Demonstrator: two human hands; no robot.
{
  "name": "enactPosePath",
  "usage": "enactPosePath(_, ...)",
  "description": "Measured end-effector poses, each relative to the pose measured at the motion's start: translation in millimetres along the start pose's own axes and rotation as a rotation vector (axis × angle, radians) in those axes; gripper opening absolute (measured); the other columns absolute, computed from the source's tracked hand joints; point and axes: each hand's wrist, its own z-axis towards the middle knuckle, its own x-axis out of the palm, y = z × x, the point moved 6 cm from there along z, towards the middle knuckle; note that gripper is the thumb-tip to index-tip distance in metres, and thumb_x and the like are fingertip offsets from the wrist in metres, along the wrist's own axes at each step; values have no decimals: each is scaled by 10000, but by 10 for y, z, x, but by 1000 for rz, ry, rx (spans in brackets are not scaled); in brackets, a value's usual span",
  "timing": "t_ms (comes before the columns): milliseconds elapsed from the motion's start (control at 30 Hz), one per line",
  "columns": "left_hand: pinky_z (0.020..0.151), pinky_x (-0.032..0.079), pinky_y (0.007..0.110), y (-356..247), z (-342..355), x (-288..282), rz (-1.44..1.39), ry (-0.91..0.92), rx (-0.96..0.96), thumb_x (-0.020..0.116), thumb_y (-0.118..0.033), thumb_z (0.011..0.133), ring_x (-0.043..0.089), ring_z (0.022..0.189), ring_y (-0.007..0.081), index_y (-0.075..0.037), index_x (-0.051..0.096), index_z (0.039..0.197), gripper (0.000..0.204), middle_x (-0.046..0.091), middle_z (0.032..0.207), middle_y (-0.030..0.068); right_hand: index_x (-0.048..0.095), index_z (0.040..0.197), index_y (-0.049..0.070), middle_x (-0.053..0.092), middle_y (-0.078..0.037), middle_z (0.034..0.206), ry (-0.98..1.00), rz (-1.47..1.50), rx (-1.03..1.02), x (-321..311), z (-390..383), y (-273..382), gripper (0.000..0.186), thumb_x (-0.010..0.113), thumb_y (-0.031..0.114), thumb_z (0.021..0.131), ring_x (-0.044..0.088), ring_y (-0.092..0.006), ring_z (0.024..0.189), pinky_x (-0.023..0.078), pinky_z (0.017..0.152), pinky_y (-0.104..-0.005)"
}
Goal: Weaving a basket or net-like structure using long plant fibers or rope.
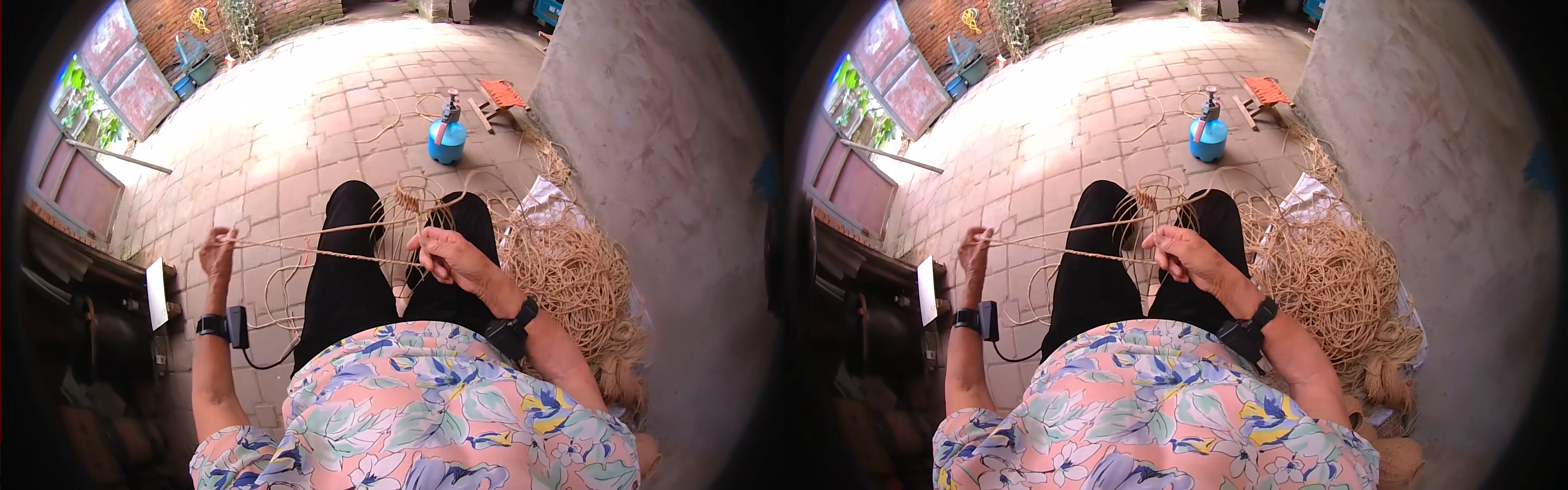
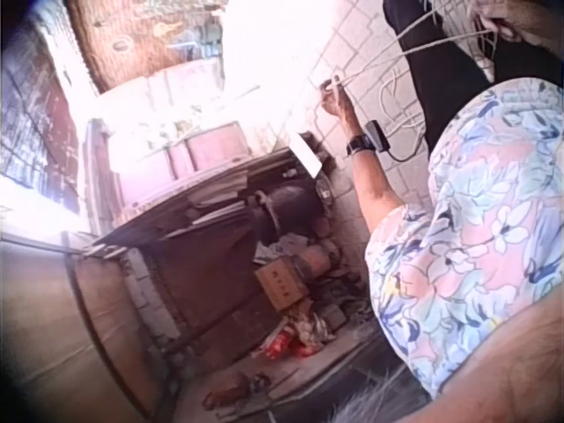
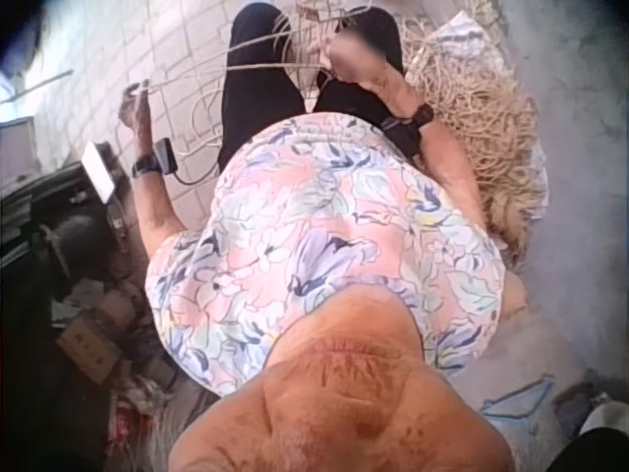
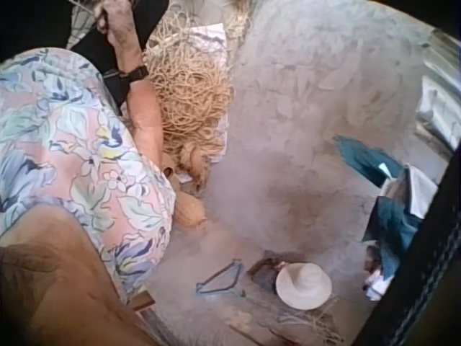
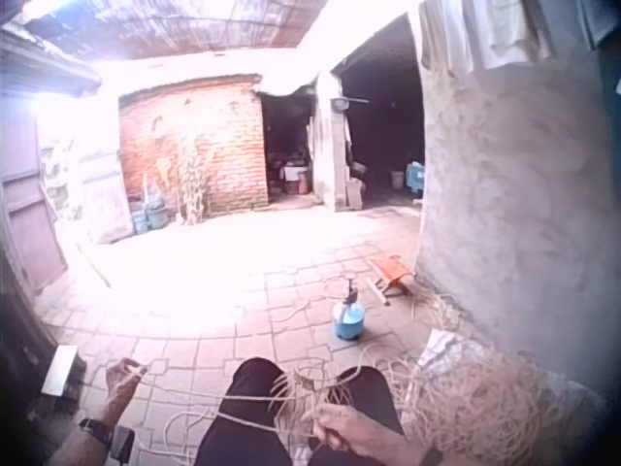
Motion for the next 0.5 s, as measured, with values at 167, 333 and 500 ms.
enactPosePath(167,908,499,423,543,-86,-251,319,407,-13,762,-307,728,652,1035,349,-94,631,1185,522,683,1075,207,593,1013,8,456,46,627,-22,-457,-151,21,184,44,267,451,234,1028,388,-22,493,323,449,-196)
enactPosePath(333,714,529,317,-1340,-374,303,-283,554,391,653,-110,772,604,748,179,-49,657,1140,373,675,1071,123,599,950,2,423,46,625,6,-648,-192,88,186,155,249,454,193,1019,385,-45,551,343,541,-228)
enactPosePath(500,565,449,257,-2936,-1391,567,-523,1048,328,623,-253,938,548,641,99,-46,651,1116,274,655,832,24,594,978,5,446,39,641,-28,-662,-198,122,86,160,222,456,176,1014,420,-47,577,369,550,-227)
